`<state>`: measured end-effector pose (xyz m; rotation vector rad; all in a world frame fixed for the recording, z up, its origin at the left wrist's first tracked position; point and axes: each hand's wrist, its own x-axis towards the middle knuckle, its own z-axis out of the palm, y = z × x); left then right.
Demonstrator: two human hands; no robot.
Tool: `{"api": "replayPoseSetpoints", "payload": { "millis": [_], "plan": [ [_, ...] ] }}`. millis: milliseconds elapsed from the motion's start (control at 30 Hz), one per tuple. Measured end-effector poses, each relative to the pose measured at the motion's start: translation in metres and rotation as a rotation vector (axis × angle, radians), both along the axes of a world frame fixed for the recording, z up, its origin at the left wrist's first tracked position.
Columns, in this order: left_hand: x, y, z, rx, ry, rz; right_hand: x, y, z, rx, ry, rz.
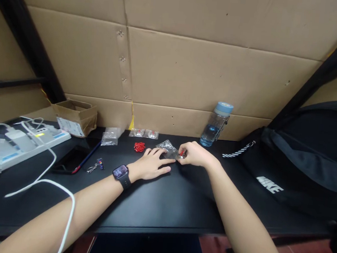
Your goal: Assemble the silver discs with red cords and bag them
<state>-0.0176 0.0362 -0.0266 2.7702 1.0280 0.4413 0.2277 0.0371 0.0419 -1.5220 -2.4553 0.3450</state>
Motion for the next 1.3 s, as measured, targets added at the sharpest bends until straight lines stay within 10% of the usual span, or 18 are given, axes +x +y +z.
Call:
{"api": "replayPoseSetpoints", "payload": {
  "millis": [1300],
  "plan": [
    [-0.012,-0.002,0.015,-0.179,0.085,-0.101,-0.014,0.03,-0.043,0.218,0.099,-0.086]
  ]
}}
